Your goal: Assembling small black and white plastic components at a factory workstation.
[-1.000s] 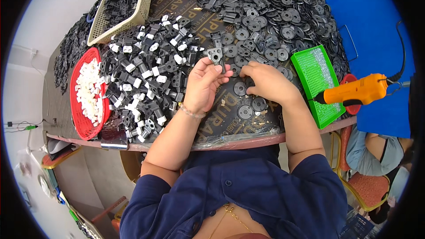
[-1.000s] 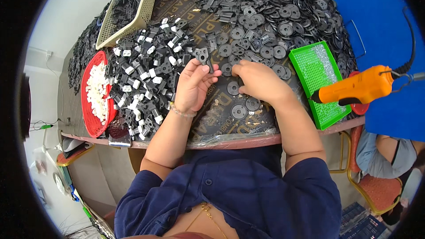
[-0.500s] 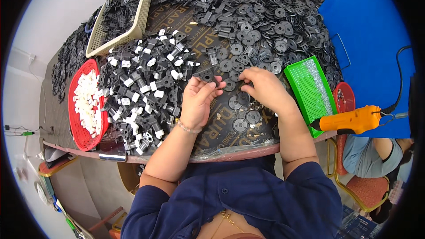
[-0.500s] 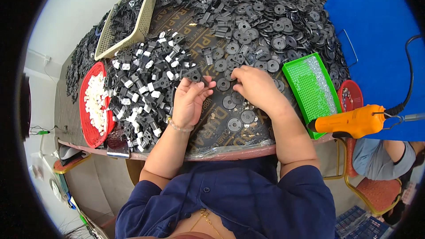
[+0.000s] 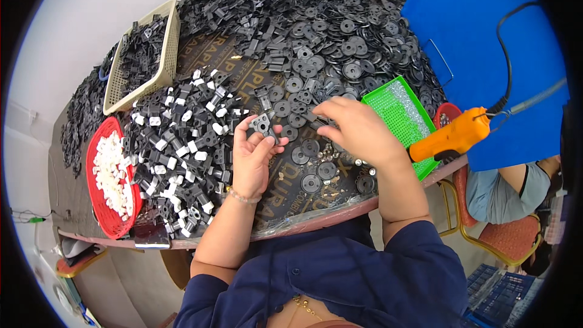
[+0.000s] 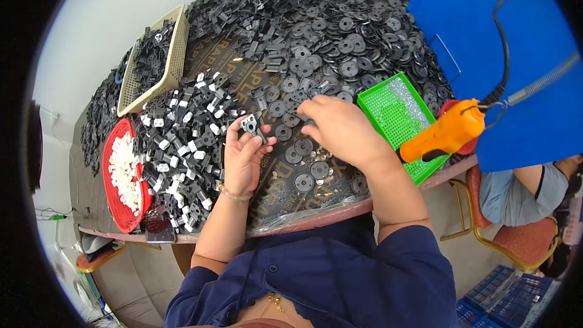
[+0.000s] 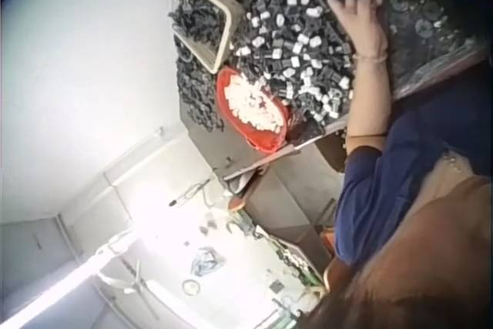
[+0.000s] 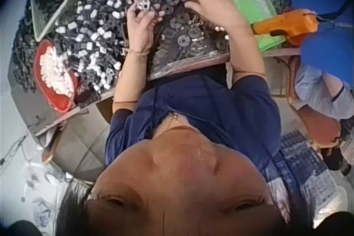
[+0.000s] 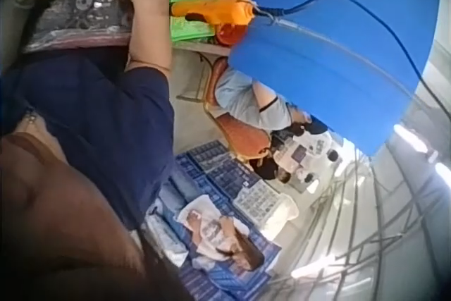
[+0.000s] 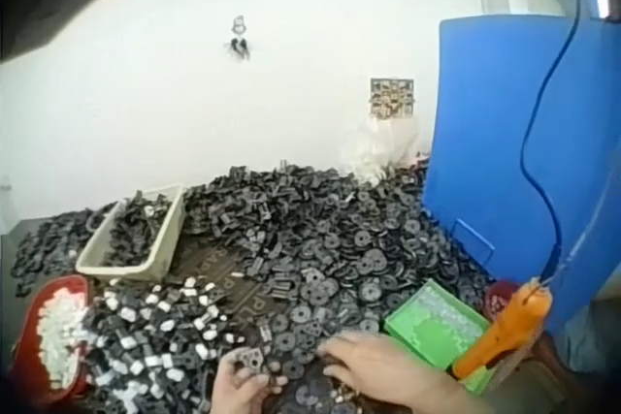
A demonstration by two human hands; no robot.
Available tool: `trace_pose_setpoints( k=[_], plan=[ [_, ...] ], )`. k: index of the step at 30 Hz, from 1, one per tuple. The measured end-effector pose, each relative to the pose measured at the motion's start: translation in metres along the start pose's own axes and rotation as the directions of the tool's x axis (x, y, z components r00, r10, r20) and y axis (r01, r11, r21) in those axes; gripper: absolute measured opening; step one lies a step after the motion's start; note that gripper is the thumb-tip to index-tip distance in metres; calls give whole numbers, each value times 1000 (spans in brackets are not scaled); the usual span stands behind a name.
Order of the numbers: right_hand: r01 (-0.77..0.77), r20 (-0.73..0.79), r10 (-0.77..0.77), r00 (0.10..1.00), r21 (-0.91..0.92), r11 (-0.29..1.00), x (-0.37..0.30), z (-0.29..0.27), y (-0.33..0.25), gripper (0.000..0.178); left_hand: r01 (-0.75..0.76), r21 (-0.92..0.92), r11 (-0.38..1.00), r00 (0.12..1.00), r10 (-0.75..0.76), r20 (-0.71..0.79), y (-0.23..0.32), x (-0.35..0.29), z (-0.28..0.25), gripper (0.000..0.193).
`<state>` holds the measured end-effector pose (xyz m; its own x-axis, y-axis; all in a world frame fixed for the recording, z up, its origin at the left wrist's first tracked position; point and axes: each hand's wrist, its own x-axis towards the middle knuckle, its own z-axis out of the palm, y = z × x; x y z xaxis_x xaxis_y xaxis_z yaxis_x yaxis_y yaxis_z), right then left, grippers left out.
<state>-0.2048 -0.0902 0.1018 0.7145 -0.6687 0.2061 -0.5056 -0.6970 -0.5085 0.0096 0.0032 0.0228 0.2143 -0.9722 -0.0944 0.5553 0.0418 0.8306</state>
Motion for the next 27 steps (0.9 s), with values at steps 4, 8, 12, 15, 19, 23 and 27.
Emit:
trace_pose_setpoints(
  k=[4, 8, 12, 15, 19, 23, 27],
  plan=[
    [-48, -112, 42, 993, -50, 998, -25, -14, 1, 28, 14, 14, 1000, 1000, -14, -2, -4, -2, 2, 52],
    [-88, 29, 91, 995, -95, 992, -66, -10, 12, 33, 15, 6, 1000, 1000, -15, -16, -4, -3, 4, 55],
    [-307, 241, 368, 898, -257, 916, -100, -3, 7, 46, -18, 67, 998, 1000, 17, 17, -5, -2, 5, 60],
    [-326, 260, 395, 881, -272, 905, -113, 6, 4, 45, -37, 54, 998, 999, 36, 29, -6, -3, 4, 52],
    [-220, 246, 297, 923, -295, 930, -121, 24, 11, 41, 12, -41, 999, 999, -10, 42, -6, -2, 2, 48],
    [-181, 187, 206, 961, -143, 973, -105, 28, 8, 29, 18, 14, 1000, 999, -18, 30, -9, -1, -2, 44],
    [-173, 12, 174, 985, -69, 983, -88, 34, 13, 20, 14, 47, 999, 999, -15, 38, -11, -1, 0, 43]
  ],
)
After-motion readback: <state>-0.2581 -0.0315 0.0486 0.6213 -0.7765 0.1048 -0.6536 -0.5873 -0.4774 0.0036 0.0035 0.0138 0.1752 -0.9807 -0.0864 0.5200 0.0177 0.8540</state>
